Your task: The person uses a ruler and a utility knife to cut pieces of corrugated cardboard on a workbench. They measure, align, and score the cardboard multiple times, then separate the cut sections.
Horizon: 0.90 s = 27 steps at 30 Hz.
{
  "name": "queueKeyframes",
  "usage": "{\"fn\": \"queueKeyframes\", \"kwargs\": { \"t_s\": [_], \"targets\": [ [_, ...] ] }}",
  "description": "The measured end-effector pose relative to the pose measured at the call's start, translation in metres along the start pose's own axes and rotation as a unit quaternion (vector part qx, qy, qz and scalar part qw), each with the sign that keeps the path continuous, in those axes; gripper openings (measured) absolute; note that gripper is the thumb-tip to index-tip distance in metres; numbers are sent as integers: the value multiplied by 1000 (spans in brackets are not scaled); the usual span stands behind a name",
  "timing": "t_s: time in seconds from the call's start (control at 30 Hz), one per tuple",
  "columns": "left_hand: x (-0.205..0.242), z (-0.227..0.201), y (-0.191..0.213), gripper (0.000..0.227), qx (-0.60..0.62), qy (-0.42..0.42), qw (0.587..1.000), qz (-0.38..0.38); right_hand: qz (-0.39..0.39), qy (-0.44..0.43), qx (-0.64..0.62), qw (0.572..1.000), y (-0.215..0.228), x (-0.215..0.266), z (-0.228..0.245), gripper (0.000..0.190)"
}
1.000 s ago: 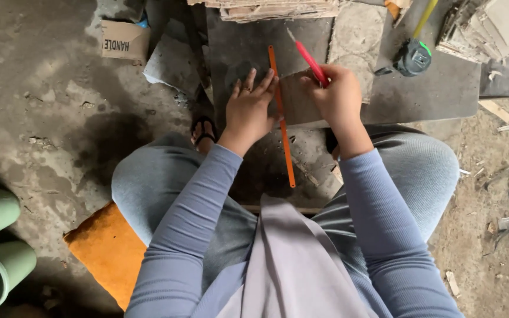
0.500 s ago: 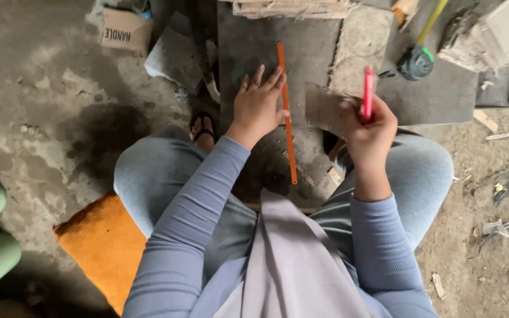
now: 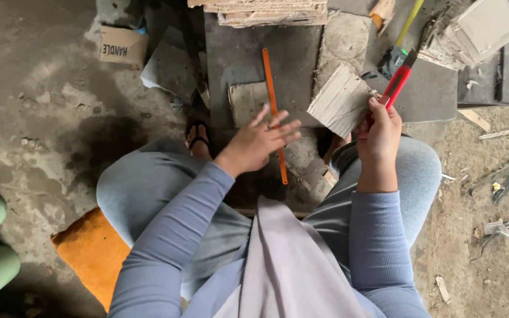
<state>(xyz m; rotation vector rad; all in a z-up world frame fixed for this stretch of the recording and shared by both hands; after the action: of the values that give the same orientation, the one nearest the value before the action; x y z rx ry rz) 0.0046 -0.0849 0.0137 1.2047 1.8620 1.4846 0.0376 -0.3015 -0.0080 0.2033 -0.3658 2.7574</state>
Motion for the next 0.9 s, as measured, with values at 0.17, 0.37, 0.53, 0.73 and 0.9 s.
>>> {"fn": "queueKeyframes", "kwargs": {
  "t_s": [0.17, 0.37, 0.53, 0.73, 0.9],
  "targets": [
    [18, -17, 17, 31, -62, -50, 949, -305, 41, 0, 38, 998, -27, -11, -8, 13],
    [97, -11, 103, 20, -69, -64, 904, -417, 98, 101, 299, 944, -93, -16, 8, 33],
    [135, 15, 109, 22, -168, 38, 848, -501, 211, 175, 320, 907, -160, -5, -29, 25],
    [145, 30, 116, 26, -170, 74, 841, -509, 188, 175, 568, 782, -187, -3, -37, 32],
    [141, 26, 120, 27, -187, 44, 837, -512, 365, 141, 644, 657, -238, 46, -3, 93]
  ]
}}
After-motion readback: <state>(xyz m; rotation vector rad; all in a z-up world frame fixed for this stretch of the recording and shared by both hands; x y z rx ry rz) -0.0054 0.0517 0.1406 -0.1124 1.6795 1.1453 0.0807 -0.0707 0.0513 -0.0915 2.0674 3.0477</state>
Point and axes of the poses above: each hand's wrist, its own x-axis away from the middle knuckle, its own y-axis out of the back of the hand, z = x × y, the point moved 10 cm from there along -x, towards the middle knuckle, and after that the axes turned 10 degrees about z, right-handed, at the moved point
